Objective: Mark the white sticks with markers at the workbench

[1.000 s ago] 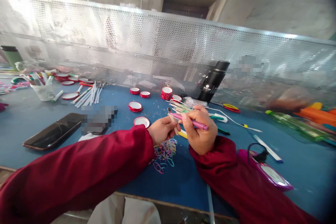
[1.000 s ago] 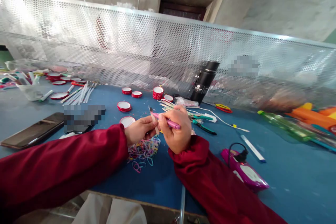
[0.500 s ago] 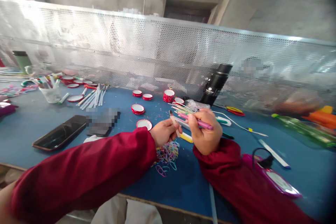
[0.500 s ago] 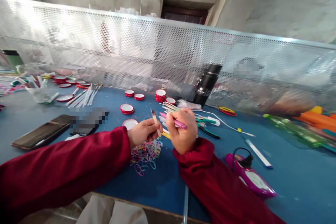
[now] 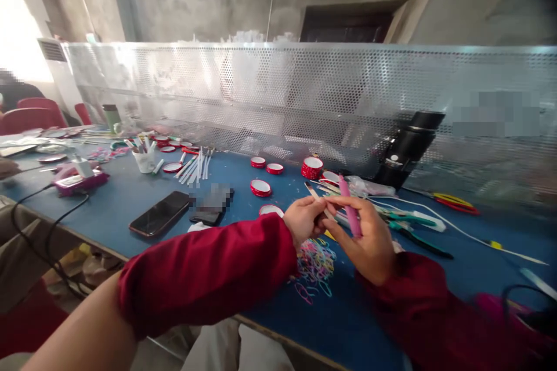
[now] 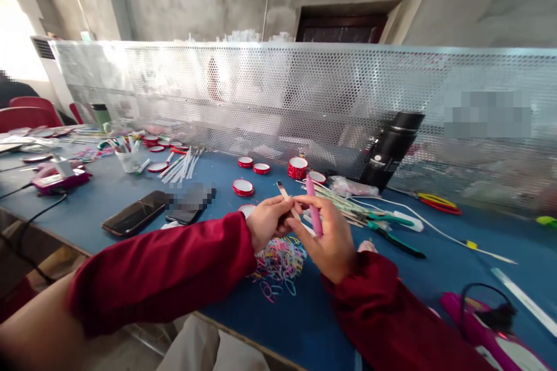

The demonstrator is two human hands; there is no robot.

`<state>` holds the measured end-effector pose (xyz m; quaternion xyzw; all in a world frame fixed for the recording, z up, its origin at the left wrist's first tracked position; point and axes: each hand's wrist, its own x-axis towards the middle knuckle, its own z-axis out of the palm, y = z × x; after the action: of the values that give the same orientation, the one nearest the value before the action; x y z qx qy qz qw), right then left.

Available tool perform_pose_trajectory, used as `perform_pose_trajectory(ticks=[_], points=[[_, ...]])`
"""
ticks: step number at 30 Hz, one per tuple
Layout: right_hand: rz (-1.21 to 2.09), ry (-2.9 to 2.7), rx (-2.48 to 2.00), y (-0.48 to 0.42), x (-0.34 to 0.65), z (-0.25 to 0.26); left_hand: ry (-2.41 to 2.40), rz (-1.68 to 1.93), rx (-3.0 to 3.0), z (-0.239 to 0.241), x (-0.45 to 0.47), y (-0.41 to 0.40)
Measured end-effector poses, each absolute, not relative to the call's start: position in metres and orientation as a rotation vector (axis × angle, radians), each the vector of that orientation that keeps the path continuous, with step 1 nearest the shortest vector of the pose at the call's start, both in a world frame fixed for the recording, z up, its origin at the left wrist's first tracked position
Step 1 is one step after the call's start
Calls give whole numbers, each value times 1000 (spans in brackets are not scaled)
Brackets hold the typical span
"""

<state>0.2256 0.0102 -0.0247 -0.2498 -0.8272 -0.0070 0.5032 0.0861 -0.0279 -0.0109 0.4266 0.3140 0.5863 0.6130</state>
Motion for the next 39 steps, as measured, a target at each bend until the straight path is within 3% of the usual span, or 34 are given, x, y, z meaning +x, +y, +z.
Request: perform_pose_trajectory(ticks=[39], points=[[205,-2029,-760,12,220,-39,784,1191,819,-15,87,-26]])
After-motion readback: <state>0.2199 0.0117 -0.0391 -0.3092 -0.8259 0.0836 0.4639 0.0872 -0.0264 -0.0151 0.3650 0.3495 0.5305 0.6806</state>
